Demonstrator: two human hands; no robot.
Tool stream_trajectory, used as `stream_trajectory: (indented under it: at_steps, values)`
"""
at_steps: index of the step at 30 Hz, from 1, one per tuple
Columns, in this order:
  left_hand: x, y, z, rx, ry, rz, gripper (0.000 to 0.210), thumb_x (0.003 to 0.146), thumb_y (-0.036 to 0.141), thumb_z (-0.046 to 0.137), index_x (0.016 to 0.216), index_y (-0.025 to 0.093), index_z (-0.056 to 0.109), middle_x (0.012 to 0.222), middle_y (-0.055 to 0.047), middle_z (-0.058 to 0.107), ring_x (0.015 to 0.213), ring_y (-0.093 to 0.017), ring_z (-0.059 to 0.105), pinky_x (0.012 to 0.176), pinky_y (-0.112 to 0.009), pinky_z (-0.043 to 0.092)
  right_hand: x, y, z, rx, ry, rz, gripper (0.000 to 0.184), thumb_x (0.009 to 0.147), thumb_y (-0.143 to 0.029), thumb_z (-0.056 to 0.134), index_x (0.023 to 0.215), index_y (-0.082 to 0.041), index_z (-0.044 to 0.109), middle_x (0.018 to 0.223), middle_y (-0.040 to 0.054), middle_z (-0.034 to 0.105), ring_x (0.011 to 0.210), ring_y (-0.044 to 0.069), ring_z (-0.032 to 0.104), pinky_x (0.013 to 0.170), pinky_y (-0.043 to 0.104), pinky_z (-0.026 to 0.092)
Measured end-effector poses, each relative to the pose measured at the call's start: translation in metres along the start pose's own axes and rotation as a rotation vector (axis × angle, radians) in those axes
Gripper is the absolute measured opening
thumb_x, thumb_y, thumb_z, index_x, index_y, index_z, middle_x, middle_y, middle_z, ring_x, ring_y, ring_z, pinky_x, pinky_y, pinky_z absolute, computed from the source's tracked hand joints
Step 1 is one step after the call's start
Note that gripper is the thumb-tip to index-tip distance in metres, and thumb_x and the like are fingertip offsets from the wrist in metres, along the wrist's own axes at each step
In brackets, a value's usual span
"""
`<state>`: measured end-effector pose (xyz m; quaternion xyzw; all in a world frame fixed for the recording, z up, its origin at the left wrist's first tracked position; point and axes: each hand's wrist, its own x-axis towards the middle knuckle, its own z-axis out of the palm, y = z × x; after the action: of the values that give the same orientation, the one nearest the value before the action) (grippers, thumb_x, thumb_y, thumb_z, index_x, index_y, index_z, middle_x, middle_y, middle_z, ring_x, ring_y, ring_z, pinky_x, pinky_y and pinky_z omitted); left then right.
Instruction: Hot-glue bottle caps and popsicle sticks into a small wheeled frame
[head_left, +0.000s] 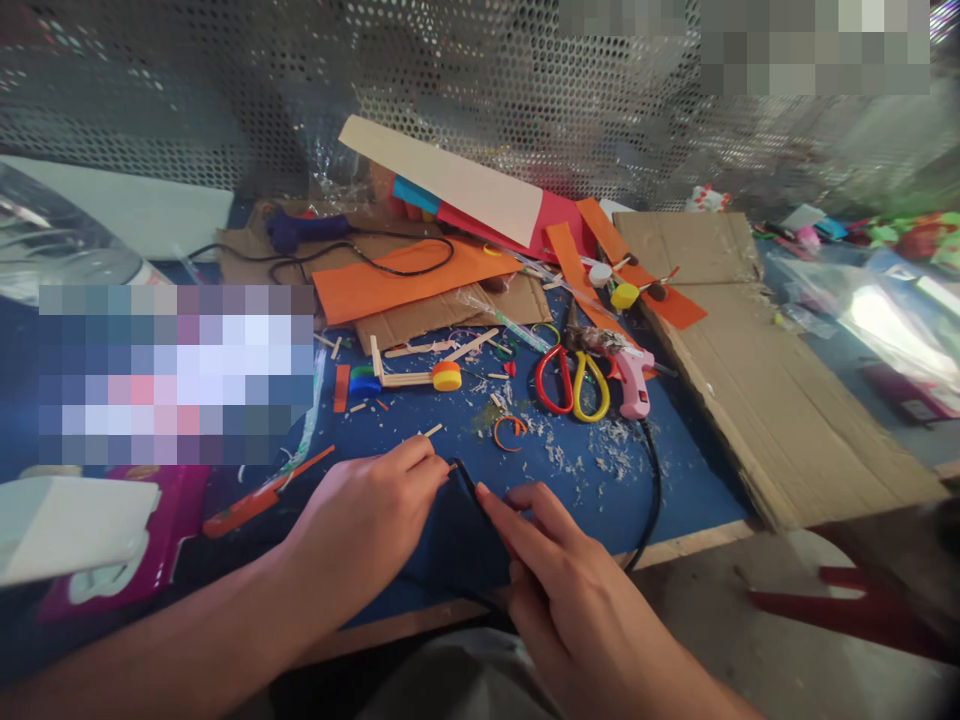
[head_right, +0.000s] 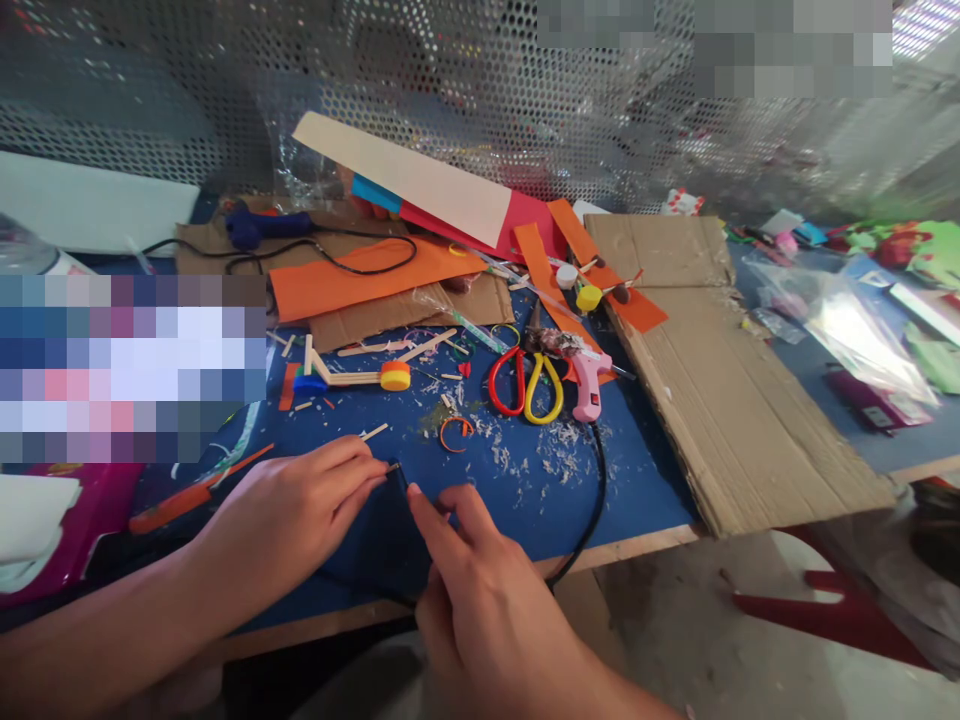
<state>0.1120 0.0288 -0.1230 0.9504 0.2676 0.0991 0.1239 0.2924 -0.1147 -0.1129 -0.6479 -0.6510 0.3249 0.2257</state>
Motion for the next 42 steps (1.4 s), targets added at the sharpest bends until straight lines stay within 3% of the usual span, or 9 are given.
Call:
stream_trajectory:
  at_steps: [9, 16, 24, 31, 42]
  values:
    - [0.002, -0.0012, 0.0031, -0.101, -0.033, -0.023, 0.026, 0.099, 0.009, 0.049, 0.094, 0.019, 0.072, 0.088, -0.002, 0.069, 0.073, -0.017, 0.069, 0.058, -0.026, 0.049, 0.0091, -0.0087, 0.0032, -0.081, -0.019, -0.012, 0.072, 0.082, -0.001, 0.042, 0.154, -0.008, 0.046, 0.13, 0.0199, 0.055, 0.089, 0.023, 0.07, 0.084, 0.044, 0.065]
    - [0.0045, -0.0019, 0.0019, -0.181, -0.037, -0.059, 0.027, 0.098, 0.007, 0.048, 0.094, 0.018, 0.072, 0.092, -0.003, 0.071, 0.075, -0.016, 0.069, 0.062, -0.025, 0.05, 0.0049, -0.0079, 0.0036, -0.153, -0.008, -0.014, 0.073, 0.081, -0.001, 0.044, 0.153, -0.014, 0.047, 0.129, 0.016, 0.057, 0.096, 0.023, 0.07, 0.087, 0.041, 0.065]
    - [0.0037, -0.0019, 0.0032, -0.189, -0.047, -0.076, 0.025, 0.097, 0.007, 0.048, 0.093, 0.018, 0.071, 0.091, -0.002, 0.07, 0.078, -0.017, 0.069, 0.063, -0.026, 0.05, 0.0045, -0.0086, 0.0078, -0.21, 0.01, -0.028, 0.071, 0.081, -0.001, 0.045, 0.151, -0.009, 0.05, 0.125, 0.0196, 0.059, 0.087, 0.023, 0.069, 0.081, 0.043, 0.066]
    - [0.0044, -0.0009, 0.0013, -0.196, -0.069, -0.076, 0.026, 0.097, 0.006, 0.049, 0.093, 0.018, 0.071, 0.09, -0.002, 0.069, 0.08, -0.018, 0.069, 0.066, -0.026, 0.051, 0.0093, -0.0056, 0.0094, -0.248, 0.058, -0.042, 0.052, 0.096, -0.012, 0.047, 0.147, -0.009, 0.055, 0.117, 0.0175, 0.062, 0.087, 0.023, 0.071, 0.075, 0.039, 0.067]
    - [0.0071, -0.0008, -0.0005, -0.228, -0.154, -0.11, 0.026, 0.098, 0.006, 0.047, 0.092, 0.017, 0.07, 0.093, -0.004, 0.069, 0.085, -0.02, 0.069, 0.073, -0.03, 0.052, 0.0084, -0.0073, 0.0093, -0.335, 0.015, -0.024, 0.062, 0.09, -0.004, 0.045, 0.151, -0.011, 0.053, 0.119, 0.0181, 0.062, 0.079, 0.021, 0.071, 0.073, 0.039, 0.068]
